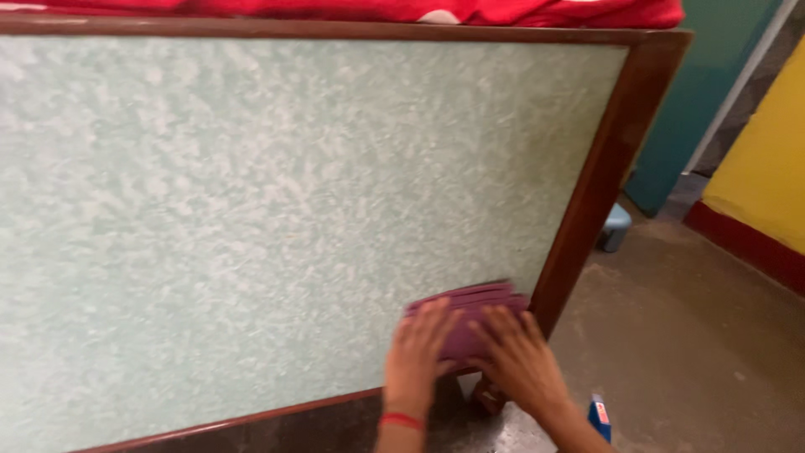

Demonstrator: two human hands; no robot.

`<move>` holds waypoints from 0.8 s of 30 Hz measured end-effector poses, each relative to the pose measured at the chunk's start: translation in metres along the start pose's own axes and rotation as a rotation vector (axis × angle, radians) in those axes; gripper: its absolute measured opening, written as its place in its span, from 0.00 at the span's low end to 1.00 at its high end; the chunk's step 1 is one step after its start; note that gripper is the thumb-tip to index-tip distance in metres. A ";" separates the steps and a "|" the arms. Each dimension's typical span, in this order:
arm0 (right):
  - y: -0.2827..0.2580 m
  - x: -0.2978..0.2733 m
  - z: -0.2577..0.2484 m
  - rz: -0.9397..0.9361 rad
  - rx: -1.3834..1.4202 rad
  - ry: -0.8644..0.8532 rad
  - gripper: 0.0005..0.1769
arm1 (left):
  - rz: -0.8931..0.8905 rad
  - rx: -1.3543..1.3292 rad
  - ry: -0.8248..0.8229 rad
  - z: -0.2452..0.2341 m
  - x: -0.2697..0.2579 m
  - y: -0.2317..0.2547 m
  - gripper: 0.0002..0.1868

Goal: The person wipes the side panel of a wooden bed frame using a purple cloth and a spray bottle. They repeatedly spray the surface and wipe it clean in a systematic manner.

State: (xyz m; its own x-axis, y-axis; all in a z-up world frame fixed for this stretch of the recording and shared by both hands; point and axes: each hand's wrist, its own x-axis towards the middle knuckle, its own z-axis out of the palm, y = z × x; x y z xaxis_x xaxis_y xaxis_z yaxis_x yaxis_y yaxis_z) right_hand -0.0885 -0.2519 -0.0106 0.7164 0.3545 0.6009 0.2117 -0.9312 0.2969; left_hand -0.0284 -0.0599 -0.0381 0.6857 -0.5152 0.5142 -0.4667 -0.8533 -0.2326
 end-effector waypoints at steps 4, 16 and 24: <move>0.026 -0.026 -0.009 0.100 -0.070 0.015 0.41 | 0.096 0.534 0.030 -0.036 0.028 0.050 0.47; -0.112 0.066 0.052 -0.124 0.014 -0.093 0.42 | 0.122 0.110 0.156 0.004 -0.067 -0.131 0.46; -0.295 0.139 0.050 -0.175 0.177 0.105 0.45 | -0.303 0.288 -0.084 -0.037 -0.169 -0.260 0.45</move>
State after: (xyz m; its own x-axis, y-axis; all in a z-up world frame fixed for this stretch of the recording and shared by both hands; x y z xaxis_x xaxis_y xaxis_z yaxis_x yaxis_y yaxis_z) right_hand -0.0178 0.0678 -0.0521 0.5878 0.5101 0.6280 0.4460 -0.8519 0.2745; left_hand -0.0438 0.2518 -0.0343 0.8163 -0.2325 0.5288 -0.0701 -0.9485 -0.3088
